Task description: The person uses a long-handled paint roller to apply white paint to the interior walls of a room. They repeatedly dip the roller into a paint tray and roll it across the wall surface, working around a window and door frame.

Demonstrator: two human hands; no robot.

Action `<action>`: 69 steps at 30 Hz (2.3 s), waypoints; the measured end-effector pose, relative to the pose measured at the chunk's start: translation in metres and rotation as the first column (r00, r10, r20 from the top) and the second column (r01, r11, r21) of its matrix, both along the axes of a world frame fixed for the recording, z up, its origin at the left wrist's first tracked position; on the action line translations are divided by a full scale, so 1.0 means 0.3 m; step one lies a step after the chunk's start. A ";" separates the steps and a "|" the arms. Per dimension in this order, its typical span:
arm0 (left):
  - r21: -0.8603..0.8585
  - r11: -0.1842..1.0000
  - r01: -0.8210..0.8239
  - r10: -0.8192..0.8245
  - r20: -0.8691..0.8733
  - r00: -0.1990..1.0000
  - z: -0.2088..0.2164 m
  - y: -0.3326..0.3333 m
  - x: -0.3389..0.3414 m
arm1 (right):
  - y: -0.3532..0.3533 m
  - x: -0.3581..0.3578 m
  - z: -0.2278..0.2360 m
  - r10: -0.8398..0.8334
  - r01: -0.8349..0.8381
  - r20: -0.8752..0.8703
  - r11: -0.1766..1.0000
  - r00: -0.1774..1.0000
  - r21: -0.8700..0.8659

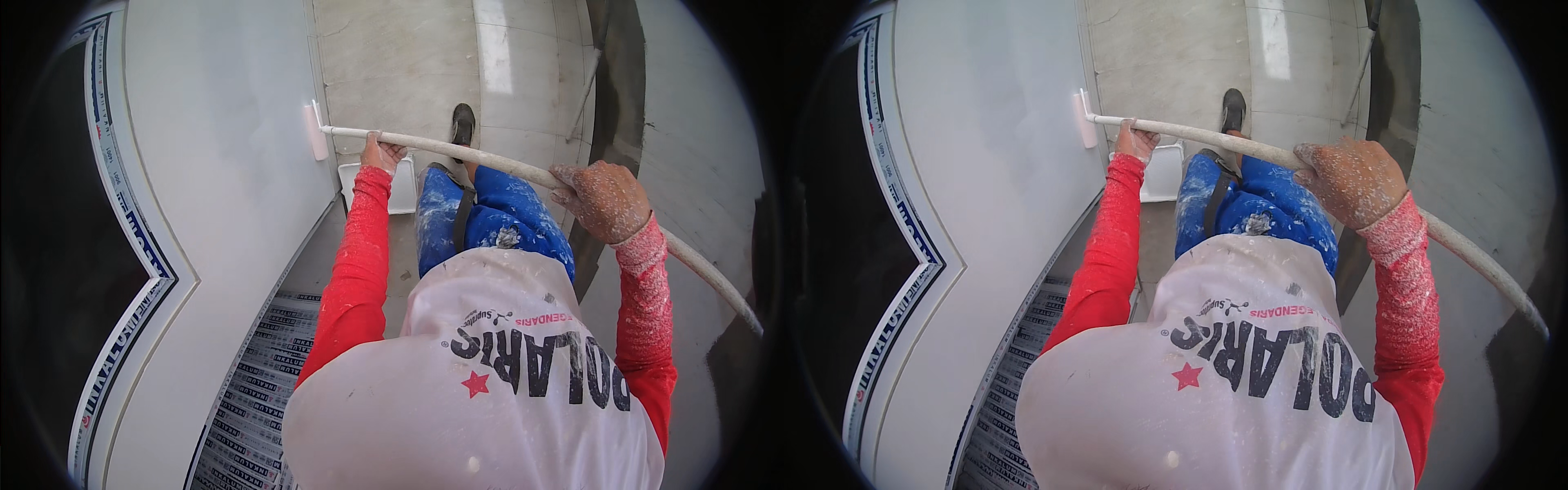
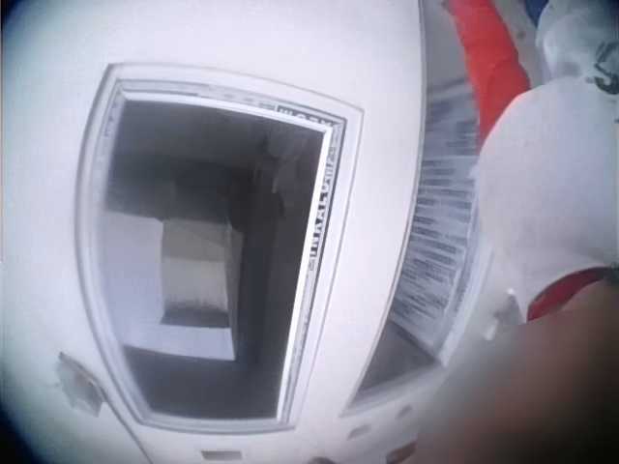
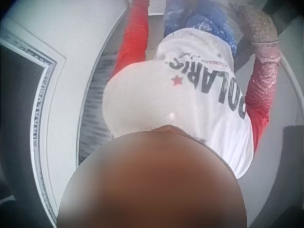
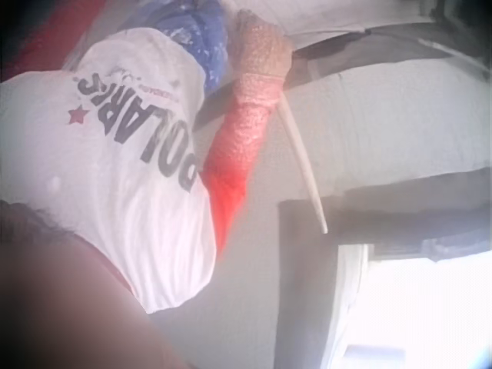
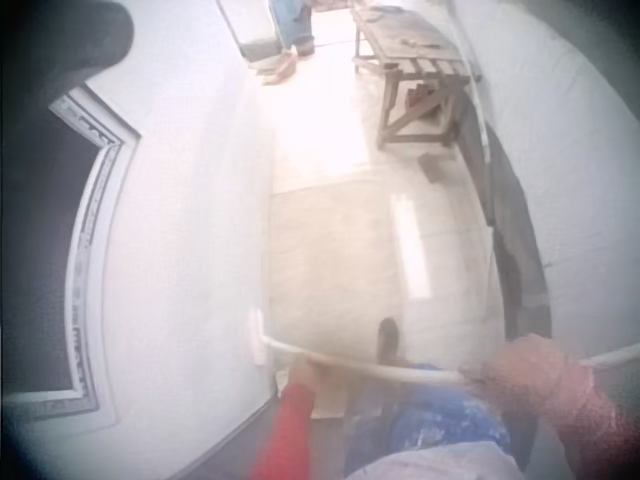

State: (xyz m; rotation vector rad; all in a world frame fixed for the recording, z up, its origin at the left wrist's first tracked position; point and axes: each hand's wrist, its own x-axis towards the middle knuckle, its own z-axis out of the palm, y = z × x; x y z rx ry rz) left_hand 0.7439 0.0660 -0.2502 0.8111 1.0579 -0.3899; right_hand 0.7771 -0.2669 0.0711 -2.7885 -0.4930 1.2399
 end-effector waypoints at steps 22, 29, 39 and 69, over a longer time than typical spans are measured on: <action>-0.230 0.973 -0.018 0.071 0.223 0.972 0.682 -0.233 0.210 | -0.364 0.257 0.502 -0.203 0.159 0.145 0.950 0.968 0.267; -0.209 0.974 0.083 -0.012 0.322 0.947 0.854 -0.280 0.201 | -0.497 0.340 0.686 -0.014 0.020 -0.048 0.992 0.999 0.127; -0.038 0.999 -0.023 0.025 0.039 0.999 0.172 -0.101 0.317 | -0.117 0.347 0.121 0.034 -0.034 0.029 0.999 0.999 0.016; -0.246 0.969 0.021 0.048 0.274 0.960 0.874 -0.228 0.440 | -0.478 0.456 0.702 -0.118 0.121 0.051 0.992 0.992 -0.042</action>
